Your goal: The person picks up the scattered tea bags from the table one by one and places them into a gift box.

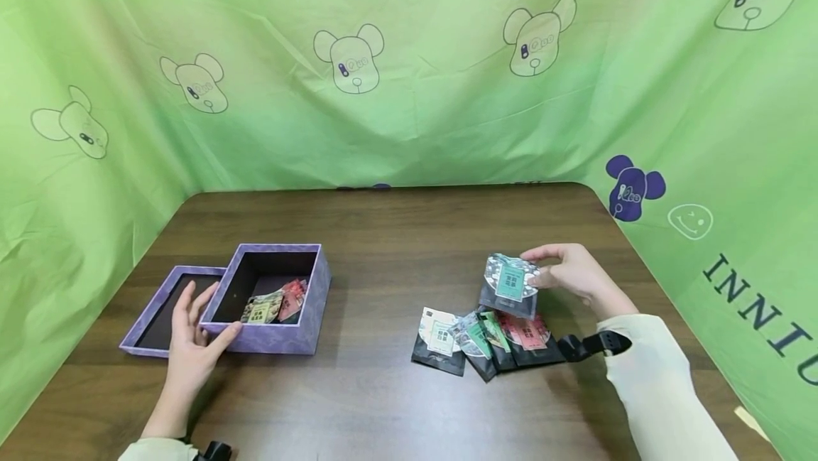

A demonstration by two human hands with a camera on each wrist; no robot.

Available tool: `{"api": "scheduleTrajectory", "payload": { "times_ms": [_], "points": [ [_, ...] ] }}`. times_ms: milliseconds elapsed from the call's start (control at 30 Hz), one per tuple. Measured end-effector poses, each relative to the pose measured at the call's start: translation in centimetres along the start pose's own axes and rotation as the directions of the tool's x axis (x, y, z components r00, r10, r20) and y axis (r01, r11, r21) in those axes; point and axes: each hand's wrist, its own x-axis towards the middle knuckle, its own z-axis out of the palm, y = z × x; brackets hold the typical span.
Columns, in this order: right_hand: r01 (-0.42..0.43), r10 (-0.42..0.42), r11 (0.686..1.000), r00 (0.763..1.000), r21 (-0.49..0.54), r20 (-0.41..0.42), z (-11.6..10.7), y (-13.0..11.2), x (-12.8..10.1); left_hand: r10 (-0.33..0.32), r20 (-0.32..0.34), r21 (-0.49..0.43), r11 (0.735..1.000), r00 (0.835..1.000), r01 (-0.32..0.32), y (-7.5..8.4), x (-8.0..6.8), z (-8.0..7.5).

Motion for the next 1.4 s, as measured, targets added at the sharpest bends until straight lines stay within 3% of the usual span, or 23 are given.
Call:
{"api": "scheduleTrajectory", "payload": {
  "times_ms": [133,367,600,900,1400],
  "points": [
    [0.005,-0.006,0.999,1.0,0.039,0.015,1.1,-1.5,1.0,-0.004,0.0,0.01,1.0,1.0,0.004,0.1,0.0,0.0],
    [0.033,-0.034,0.999,0.999,0.012,0.024,2.9,-4.0,3.0,-0.012,-0.002,0.014,1.0,1.0,0.012,0.2,-0.1,0.0],
    [0.044,-0.05,0.995,0.997,0.094,0.064,4.9,-6.4,5.0,-0.006,-0.005,0.006,1.0,1.0,0.006,0.2,-0.1,0.0],
    [0.094,-0.097,0.994,0.993,0.055,0.061,7.5,-8.9,7.0,-0.004,-0.003,0.003,1.0,1.0,0.004,0.2,-0.1,0.0],
    [0.139,-0.152,0.985,0.979,0.1,0.136,12.8,-13.9,9.4,-0.003,0.0,0.027,1.0,1.0,0.003,0.2,-0.2,0.0]
  ]
}}
